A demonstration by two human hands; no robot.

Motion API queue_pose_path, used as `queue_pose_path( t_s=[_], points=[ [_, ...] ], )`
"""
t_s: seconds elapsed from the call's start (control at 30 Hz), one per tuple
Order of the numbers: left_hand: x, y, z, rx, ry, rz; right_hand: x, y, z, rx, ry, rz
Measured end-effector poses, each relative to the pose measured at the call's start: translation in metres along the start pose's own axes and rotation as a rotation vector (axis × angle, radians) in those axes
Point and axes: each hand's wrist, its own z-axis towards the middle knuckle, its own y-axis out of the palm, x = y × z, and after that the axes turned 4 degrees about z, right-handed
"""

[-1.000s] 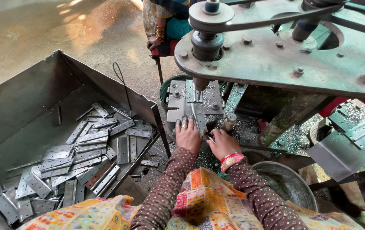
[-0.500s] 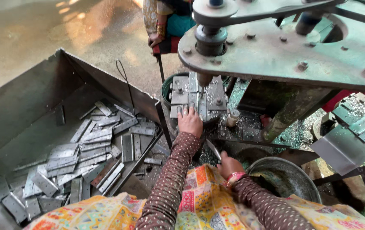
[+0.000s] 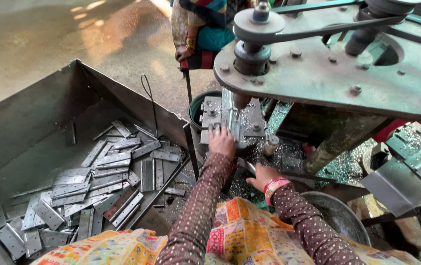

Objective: The person places a metal plate into a machine jig, pulls a lever to drill holes, and then drops the finished plate into a large metal bin.

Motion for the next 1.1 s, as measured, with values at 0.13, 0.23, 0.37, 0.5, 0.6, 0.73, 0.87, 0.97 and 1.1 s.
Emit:
queue_pose_path(
  t_s=[0.13,0.23,0.37,0.5,0.6,0.73,0.87,0.97,1.1],
  points=[
    [0.007,0.012,0.015,0.000,-0.030,0.017,0.019,0.043,-0.019,0.026,-0.020,0.127],
    [0.001,0.014,0.016,0.067,-0.025,-0.012,0.023,0.071,-0.033,0.078,-0.010,0.168],
    [-0.003,0.017,-0.002,0.108,-0.010,-0.044,0.022,0.062,-0.029,0.039,-0.028,0.169],
    [0.000,0.004,0.000,0.009,-0.003,-0.096,0.016,0.020,0.005,-0.002,0.001,0.054],
    [0.000,-0.004,0.013,-0.017,-0.005,-0.091,0.020,0.029,0.013,0.041,-0.019,0.092],
    [0.003,-0.005,0.022,-0.060,-0.034,-0.186,0.037,0.088,-0.019,0.112,-0.035,0.140],
    [-0.002,0.001,0.010,0.058,-0.042,-0.224,0.038,0.097,-0.024,0.167,-0.103,0.211],
    [-0.002,0.001,0.008,-0.027,-0.014,-0.171,0.032,0.057,-0.007,0.019,-0.037,0.117],
    [-0.011,-0.010,0.032,-0.025,-0.029,-0.098,0.022,0.028,0.010,0.001,-0.004,0.096]
  ],
)
